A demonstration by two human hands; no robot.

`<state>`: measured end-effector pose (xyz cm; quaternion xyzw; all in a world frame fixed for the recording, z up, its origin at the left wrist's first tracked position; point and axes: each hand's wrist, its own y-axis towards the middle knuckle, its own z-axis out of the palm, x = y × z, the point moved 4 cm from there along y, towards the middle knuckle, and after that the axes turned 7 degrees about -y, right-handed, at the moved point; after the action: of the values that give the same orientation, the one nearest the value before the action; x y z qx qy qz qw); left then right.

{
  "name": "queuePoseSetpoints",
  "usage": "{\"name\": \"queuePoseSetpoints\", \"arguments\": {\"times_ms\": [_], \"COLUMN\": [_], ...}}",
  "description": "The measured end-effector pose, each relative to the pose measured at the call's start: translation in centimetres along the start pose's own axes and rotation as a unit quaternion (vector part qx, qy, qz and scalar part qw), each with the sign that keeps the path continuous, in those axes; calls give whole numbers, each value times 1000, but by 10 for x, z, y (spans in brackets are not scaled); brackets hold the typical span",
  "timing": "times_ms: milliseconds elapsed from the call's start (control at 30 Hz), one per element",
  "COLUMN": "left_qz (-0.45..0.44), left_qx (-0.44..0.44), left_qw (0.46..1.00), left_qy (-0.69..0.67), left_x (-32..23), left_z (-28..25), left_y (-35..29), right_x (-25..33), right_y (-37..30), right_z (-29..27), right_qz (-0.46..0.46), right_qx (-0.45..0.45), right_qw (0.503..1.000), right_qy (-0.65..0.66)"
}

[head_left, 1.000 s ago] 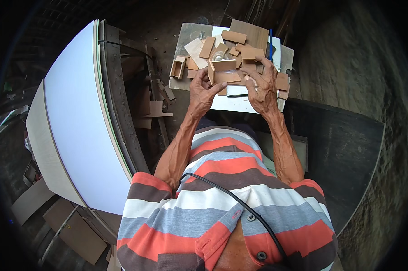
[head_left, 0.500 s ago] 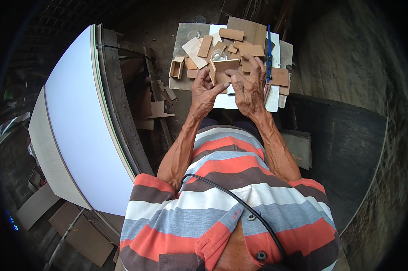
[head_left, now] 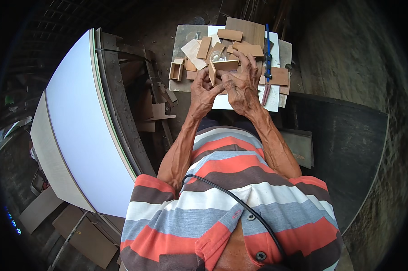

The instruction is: The person assembles small wooden boxes by applying glue to the edges of rectangular wooden pieces and joining them together. They handle the pieces one at a time, aligning the glued edges and pressing them to form box structures on a cluttered workbench.

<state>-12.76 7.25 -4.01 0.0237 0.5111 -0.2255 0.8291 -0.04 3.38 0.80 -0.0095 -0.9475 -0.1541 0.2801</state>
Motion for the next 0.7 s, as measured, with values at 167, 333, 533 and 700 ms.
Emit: {"name": "queuePoseSetpoints", "arguments": {"times_ms": [167, 333, 533, 700], "left_qz": [-1, 0, -3, 4], "left_qx": [2, -4, -15, -2], "left_qw": [1000, 1000, 1000, 1000], "left_qy": [-15, -4, -2, 3], "left_x": [4, 2, -4, -1], "left_z": [-1, 1, -1, 2], "left_y": [2, 2, 0, 3], "right_x": [-3, -23, -64, -43], "right_y": [0, -6, -21, -11], "right_z": [-1, -11, -25, -31], "right_qz": [5, 45, 84, 34], "right_qx": [-12, -17, -37, -37], "right_qw": [1000, 998, 993, 998], "right_qy": [-6, -33, -76, 22]}}
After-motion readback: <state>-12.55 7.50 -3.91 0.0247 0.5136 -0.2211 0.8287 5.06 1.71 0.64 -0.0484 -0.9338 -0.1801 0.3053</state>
